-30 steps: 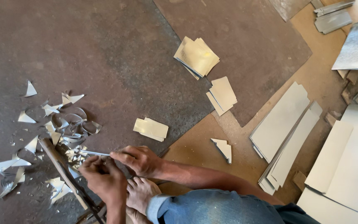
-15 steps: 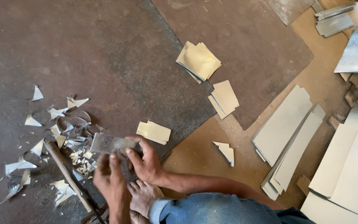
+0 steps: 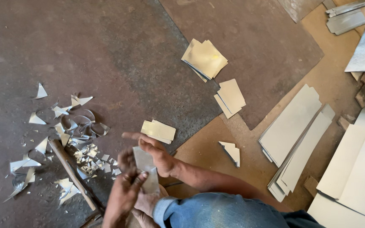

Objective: The person sits on the workshop floor and cuts small pieces from thin metal sheets using a foot-anchored hand shear, operating the lever with one hand while positioning each sheet piece with the other. Cut pieces are set aside and scrap offcuts accumulate on the floor beside the tool.

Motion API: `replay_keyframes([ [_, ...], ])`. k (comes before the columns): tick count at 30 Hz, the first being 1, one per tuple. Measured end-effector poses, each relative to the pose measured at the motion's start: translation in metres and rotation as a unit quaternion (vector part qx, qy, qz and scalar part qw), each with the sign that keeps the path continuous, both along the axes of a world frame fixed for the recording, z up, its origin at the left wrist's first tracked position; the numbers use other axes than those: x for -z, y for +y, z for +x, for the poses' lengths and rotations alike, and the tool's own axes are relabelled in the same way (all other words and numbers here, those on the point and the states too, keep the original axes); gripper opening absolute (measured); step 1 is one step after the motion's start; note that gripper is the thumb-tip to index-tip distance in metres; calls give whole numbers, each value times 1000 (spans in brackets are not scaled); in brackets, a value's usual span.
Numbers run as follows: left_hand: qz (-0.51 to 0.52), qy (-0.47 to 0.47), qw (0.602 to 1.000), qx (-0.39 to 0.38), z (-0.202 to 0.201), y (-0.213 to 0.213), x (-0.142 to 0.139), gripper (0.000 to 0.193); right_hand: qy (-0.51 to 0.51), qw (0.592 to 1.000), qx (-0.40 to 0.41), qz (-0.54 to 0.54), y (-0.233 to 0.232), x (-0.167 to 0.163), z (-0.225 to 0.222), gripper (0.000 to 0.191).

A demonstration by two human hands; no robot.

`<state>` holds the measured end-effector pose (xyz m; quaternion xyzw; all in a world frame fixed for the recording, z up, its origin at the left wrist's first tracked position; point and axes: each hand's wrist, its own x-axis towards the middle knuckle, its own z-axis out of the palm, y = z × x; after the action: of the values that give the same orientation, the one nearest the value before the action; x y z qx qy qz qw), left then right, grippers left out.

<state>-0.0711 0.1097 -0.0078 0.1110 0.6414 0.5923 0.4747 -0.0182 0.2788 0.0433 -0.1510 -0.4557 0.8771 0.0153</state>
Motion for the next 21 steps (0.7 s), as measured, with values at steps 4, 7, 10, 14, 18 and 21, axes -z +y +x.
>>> replay_keyframes([
  [4, -186, 114, 976, -2, 17, 10, -17, 34, 29, 996, 42, 70, -2, 15, -5, 51],
  [7, -218, 266, 939, 19, 33, 7, -34, 74, 26, 986, 124, 105, -6, 33, -6, 45],
  [10, -257, 367, 894, 8, 43, 8, -48, 71, 43, 986, 153, 44, -12, 36, -6, 38],
  [14, -306, 387, 868, 54, 37, 4, -60, 70, 36, 995, 85, 26, -12, 11, -7, 34],
  [18, -219, 526, 822, 20, 16, -30, -62, 61, -24, 960, -58, 274, 6, -15, -9, 61],
  [21, -224, 533, 813, 67, 6, -55, -55, 47, 24, 884, -203, 421, 12, -15, -13, 55],
])
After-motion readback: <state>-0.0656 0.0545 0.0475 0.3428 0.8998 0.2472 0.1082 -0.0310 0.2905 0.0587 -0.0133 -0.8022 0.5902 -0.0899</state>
